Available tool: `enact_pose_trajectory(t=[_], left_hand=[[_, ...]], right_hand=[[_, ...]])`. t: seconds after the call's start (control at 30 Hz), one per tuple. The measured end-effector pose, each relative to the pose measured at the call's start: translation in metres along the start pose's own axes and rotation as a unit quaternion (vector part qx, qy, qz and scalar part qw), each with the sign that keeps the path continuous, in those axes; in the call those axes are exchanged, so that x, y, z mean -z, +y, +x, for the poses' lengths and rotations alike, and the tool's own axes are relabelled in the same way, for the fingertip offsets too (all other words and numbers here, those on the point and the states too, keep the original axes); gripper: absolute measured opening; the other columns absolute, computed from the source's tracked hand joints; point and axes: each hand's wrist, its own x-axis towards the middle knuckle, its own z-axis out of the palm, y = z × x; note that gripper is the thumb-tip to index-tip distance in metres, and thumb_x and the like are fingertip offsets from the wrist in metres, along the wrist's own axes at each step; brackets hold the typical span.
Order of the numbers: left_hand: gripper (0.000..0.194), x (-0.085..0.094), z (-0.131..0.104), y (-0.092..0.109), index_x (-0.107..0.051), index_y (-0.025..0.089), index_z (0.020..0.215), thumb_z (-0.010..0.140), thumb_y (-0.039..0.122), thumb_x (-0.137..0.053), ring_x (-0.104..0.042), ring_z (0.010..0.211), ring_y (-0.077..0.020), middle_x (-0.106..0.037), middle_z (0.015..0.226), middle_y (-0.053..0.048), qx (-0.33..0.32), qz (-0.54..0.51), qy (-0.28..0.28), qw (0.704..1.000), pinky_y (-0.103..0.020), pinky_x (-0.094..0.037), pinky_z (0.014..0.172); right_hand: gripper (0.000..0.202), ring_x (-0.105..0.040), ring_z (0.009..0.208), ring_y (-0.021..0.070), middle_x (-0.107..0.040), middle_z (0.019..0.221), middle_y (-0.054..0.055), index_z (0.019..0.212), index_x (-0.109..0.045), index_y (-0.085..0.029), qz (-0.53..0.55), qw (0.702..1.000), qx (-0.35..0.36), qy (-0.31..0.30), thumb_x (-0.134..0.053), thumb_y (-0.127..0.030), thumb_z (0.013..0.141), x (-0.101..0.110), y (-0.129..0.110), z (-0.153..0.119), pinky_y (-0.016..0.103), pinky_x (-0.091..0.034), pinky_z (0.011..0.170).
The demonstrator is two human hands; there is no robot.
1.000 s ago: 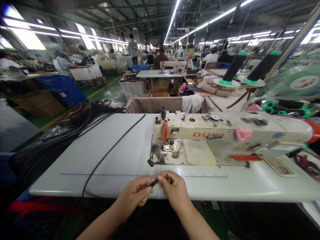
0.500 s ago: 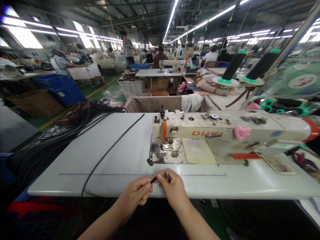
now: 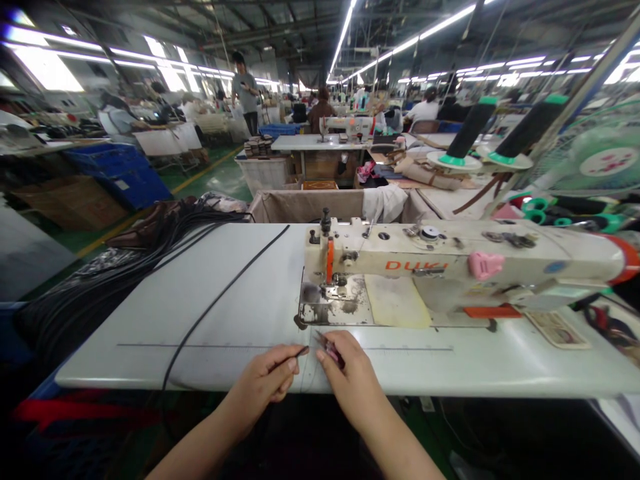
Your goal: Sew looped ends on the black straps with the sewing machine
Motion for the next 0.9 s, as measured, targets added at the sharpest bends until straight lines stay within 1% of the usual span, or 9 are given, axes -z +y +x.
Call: enact_pose_trajectory(t=[0.13, 0.3, 0.4, 0.47, 0.57, 0.67, 0.73, 0.83, 0.9], left_hand=[[0.052, 0.003, -0.002, 0.005, -0.073, 0.014, 0.114, 0.084, 0.056, -0.068, -0.039, 0.051, -0.0068, -0.057, 0.081, -0.001, -0.025, 0.059, -0.034, 0.997, -0.024, -0.028, 0.047], [0.043, 0.009, -0.009, 0.012, -0.075, 0.015, 0.091, 0.094, 0.055, -0.058, -0.041, 0.052, -0.011, -0.047, 0.058, 0.004, -0.031, 0.125, -0.146, 0.981, -0.025, -0.032, 0.053], [0.031, 0.02, -0.011, 0.021, -0.075, 0.021, 0.112, 0.095, 0.044, -0.062, -0.06, 0.081, -0.0177, -0.067, 0.089, -0.004, -0.084, 0.186, -0.139, 0.969, -0.028, -0.045, 0.075], [0.03, 0.031, -0.011, 0.029, -0.074, 0.026, 0.12, 0.097, 0.04, -0.06, -0.063, 0.101, -0.0213, -0.07, 0.108, -0.006, -0.117, 0.252, -0.11, 0.954, -0.03, -0.045, 0.09], [0.031, 0.055, -0.006, 0.04, -0.071, 0.026, 0.124, 0.103, 0.035, -0.049, -0.063, 0.108, -0.0218, -0.069, 0.115, -0.007, -0.158, 0.359, -0.061, 0.918, -0.031, -0.046, 0.098], [0.034, 0.079, 0.001, 0.05, -0.067, 0.023, 0.126, 0.104, 0.02, -0.041, -0.063, 0.106, -0.0218, -0.068, 0.114, -0.008, -0.231, 0.49, -0.015, 0.84, -0.035, -0.046, 0.099], [0.036, 0.092, 0.007, 0.058, -0.068, 0.022, 0.121, 0.1, 0.01, -0.041, -0.061, 0.105, -0.0243, -0.068, 0.111, -0.009, -0.289, 0.596, 0.036, 0.748, -0.04, -0.046, 0.097], [0.035, 0.103, 0.023, 0.074, -0.071, 0.023, 0.114, 0.095, 0.004, -0.047, -0.058, 0.106, -0.0283, -0.067, 0.113, -0.011, -0.345, 0.709, 0.143, 0.598, -0.046, -0.047, 0.094], [0.035, 0.107, 0.04, 0.086, -0.071, 0.023, 0.115, 0.096, 0.006, -0.048, -0.058, 0.1, -0.0264, -0.065, 0.113, -0.011, -0.36, 0.727, 0.195, 0.551, -0.043, -0.05, 0.088]], right_hand=[[0.006, -0.062, 0.079, 0.0188, -0.069, 0.098, 0.003, 0.09, -0.068, -0.025, 0.032, 0.999, 0.012, -0.027, -0.072, -0.029, 0.086, 0.002, -0.006, -0.001, 0.032, -0.051, 0.072], [0.012, -0.066, 0.08, 0.0185, -0.072, 0.087, 0.002, 0.087, -0.077, -0.027, 0.103, 0.989, 0.042, -0.1, -0.067, -0.03, 0.093, 0.003, -0.009, -0.002, 0.031, -0.052, 0.075], [0.015, -0.065, 0.075, 0.0188, -0.071, 0.08, 0.002, 0.081, -0.077, -0.026, 0.107, 0.994, 0.006, -0.031, -0.071, -0.036, 0.09, 0.01, -0.004, 0.0, 0.03, -0.049, 0.069], [0.018, -0.062, 0.07, 0.0188, -0.07, 0.074, 0.001, 0.081, -0.077, -0.025, 0.118, 0.992, -0.037, 0.03, -0.075, -0.042, 0.086, 0.02, 0.001, 0.002, 0.031, -0.048, 0.064], [0.027, -0.062, 0.065, 0.0192, -0.068, 0.065, 0.001, 0.079, -0.077, -0.023, 0.156, 0.977, -0.088, 0.112, -0.083, -0.049, 0.078, 0.039, 0.012, 0.004, 0.031, -0.049, 0.063], [0.034, -0.064, 0.061, 0.0195, -0.07, 0.063, 0.003, 0.076, -0.078, -0.023, 0.201, 0.951, -0.104, 0.211, -0.091, -0.053, 0.067, 0.057, 0.023, 0.005, 0.032, -0.052, 0.06], [0.037, -0.065, 0.057, 0.0192, -0.072, 0.064, 0.004, 0.074, -0.079, -0.023, 0.237, 0.932, -0.097, 0.256, -0.095, -0.053, 0.06, 0.067, 0.025, 0.005, 0.031, -0.054, 0.056], [0.032, -0.069, 0.057, 0.0203, -0.075, 0.071, 0.006, 0.074, -0.08, -0.024, 0.237, 0.936, -0.041, 0.256, -0.096, -0.048, 0.061, 0.08, 0.015, 0.0, 0.03, -0.059, 0.055], [0.017, -0.073, 0.064, 0.0205, -0.077, 0.076, 0.005, 0.076, -0.081, -0.025, 0.185, 0.959, 0.041, 0.212, -0.091, -0.038, 0.072, 0.086, -0.002, -0.006, 0.028, -0.062, 0.059]])
